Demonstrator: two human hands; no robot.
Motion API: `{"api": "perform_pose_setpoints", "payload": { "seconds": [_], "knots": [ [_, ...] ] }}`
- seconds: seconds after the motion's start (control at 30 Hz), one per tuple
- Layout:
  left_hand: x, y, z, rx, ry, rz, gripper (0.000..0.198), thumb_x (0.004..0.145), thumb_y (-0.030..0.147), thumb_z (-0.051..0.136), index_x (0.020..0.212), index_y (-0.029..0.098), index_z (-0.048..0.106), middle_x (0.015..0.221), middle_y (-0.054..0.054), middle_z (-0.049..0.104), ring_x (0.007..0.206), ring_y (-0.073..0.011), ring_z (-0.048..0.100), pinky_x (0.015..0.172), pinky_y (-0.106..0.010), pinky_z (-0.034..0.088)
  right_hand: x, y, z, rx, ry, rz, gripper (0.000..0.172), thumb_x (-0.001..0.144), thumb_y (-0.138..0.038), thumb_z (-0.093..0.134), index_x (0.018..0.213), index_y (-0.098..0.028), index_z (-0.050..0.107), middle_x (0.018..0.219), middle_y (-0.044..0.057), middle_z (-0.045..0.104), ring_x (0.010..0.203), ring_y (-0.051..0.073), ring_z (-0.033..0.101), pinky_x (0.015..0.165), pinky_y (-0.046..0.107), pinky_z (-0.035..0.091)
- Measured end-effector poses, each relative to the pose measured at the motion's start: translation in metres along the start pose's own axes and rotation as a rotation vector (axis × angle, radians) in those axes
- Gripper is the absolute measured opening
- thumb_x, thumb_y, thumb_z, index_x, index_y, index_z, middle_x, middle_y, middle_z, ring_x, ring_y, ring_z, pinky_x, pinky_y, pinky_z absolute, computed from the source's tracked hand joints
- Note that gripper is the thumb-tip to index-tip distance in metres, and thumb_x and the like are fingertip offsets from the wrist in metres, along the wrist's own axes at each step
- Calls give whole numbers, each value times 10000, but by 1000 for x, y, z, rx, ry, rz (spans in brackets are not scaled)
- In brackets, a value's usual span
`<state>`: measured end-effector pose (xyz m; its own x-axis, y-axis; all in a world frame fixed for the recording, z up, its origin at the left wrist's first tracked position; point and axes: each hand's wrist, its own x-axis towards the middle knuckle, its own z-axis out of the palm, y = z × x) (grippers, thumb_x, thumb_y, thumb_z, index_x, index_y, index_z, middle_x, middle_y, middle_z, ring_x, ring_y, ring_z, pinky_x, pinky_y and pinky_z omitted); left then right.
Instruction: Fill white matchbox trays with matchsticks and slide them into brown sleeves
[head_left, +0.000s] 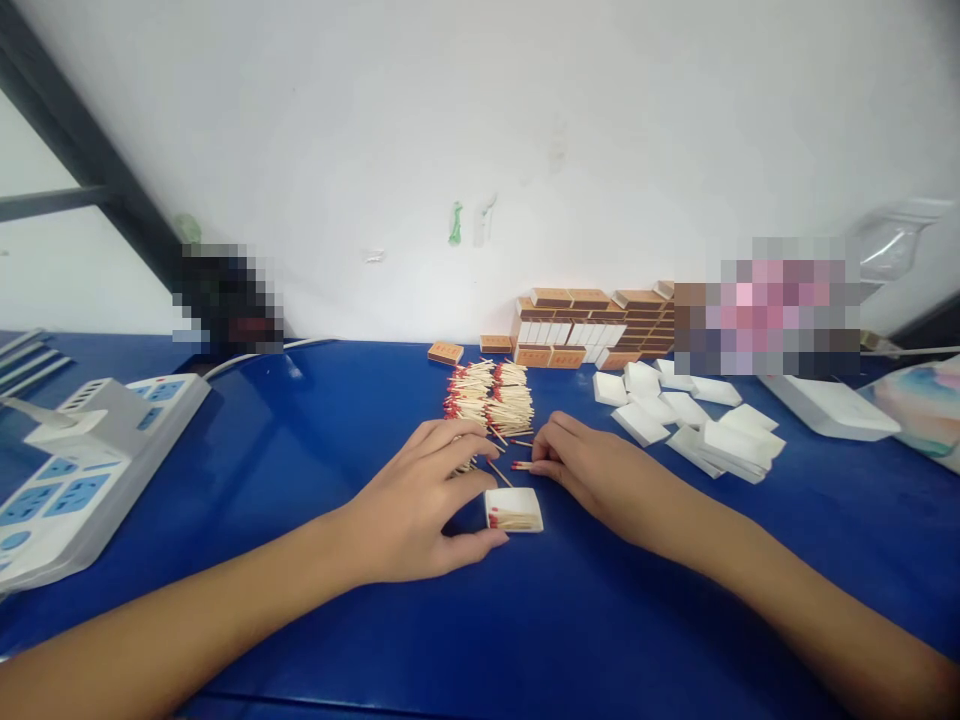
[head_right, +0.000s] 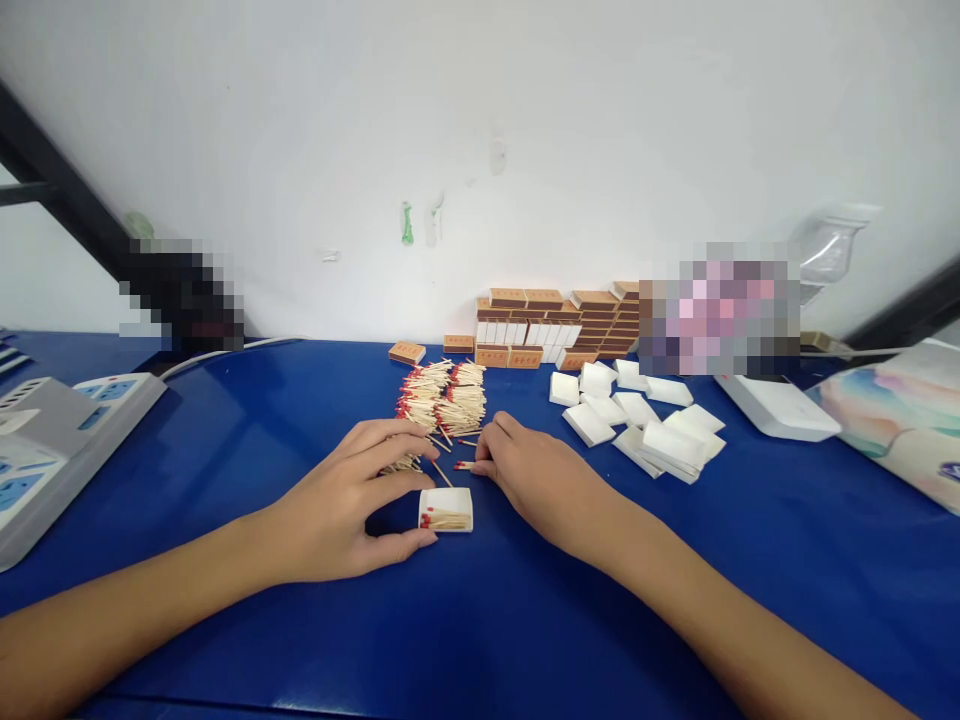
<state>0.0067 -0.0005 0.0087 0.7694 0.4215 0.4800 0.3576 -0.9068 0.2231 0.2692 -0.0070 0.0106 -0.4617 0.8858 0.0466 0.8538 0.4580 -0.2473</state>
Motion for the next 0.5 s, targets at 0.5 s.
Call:
{"api": "perform_pose_setpoints", "payload": {
  "seconds": [0.5],
  "knots": [
    [2, 0, 3, 66, 122, -85, 257, 907, 397, 753, 1048, 183, 725, 1224, -112, 721, 1268, -316, 600, 1061, -505, 485, -9, -23, -11, 113, 104, -187, 100, 1072, -209, 506, 987, -217, 558, 1027, 49, 638, 757, 166, 652, 648, 297, 491]
  ]
}}
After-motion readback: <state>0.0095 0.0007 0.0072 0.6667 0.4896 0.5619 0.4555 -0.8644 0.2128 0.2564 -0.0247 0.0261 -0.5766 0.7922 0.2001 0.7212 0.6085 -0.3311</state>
